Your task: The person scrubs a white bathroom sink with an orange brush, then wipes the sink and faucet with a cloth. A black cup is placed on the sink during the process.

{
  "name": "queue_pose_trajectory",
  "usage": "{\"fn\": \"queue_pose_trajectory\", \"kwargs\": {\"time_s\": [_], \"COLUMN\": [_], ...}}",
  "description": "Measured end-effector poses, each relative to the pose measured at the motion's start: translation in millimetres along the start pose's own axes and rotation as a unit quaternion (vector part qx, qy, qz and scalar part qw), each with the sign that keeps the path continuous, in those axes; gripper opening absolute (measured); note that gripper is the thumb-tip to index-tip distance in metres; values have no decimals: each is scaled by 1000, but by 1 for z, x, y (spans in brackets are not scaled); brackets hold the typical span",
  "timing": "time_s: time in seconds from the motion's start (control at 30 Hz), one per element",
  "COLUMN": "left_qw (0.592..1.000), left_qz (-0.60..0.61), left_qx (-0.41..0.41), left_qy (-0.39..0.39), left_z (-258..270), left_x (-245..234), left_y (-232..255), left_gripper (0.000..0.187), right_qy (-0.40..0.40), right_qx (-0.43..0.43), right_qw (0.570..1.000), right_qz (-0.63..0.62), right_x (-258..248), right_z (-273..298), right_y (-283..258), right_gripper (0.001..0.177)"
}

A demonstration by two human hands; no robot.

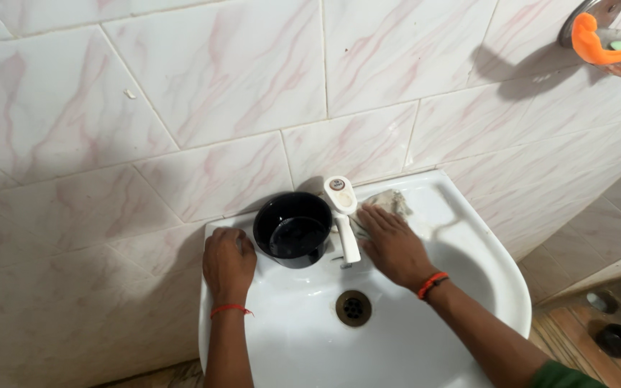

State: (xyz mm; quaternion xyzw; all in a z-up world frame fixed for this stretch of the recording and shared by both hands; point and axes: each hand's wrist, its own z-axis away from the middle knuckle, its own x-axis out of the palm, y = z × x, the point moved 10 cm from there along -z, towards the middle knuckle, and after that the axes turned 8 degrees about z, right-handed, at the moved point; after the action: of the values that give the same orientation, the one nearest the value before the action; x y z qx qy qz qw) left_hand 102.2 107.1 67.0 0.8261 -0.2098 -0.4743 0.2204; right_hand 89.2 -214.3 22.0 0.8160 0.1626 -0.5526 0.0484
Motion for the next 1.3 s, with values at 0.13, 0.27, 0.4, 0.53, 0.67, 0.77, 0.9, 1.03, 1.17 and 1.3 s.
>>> {"fn": "queue_pose_trajectory", "kwargs": {"time_s": [0.13,0.27,0.4,0.53,0.67,0.77,0.9,1.03,1.17,1.3], "left_qw": [1000,999,1000,1000,1000,1000,1000,1000,1000,999], "left_qz": [16,17,17,-1,6,5,2,-7,2,-6], "left_qx": [-2,-30,-15,-15,-10,-9,-15,-11,-16,-34], "left_qy": [-13,-25,-10,-19,-8,-7,-19,-26,-17,-29], "left_z": [-1,0,-1,-2,0,3,5,7,6,5], "left_x": [0,1,-2,2,0,-1,0,-1,1,1], "left_y": [-2,-4,1,0,3,4,6,7,6,4], "left_gripper": [12,12,12,12,14,16,17,19,18,18], "right_qy": [3,32,81,55,75,24,26,48,2,-19], "right_qx": [134,182,20,249,292,299,266,284,214,185], "right_qw": [991,983,995,910,752,697,917,885,936,917], "right_qz": [-23,18,-46,-326,-586,-652,-296,-366,-279,-353], "right_x": [-24,-37,-37,-27,-37,-51,-75,-82,-106,-104], "right_z": [-7,-13,-14,-3,-1,-10,-21,-21,-37,-52], "right_y": [50,43,-5,66,95,90,88,82,58,58], "right_gripper": [43,35,25,26,17,15,18,28,39,44]}}
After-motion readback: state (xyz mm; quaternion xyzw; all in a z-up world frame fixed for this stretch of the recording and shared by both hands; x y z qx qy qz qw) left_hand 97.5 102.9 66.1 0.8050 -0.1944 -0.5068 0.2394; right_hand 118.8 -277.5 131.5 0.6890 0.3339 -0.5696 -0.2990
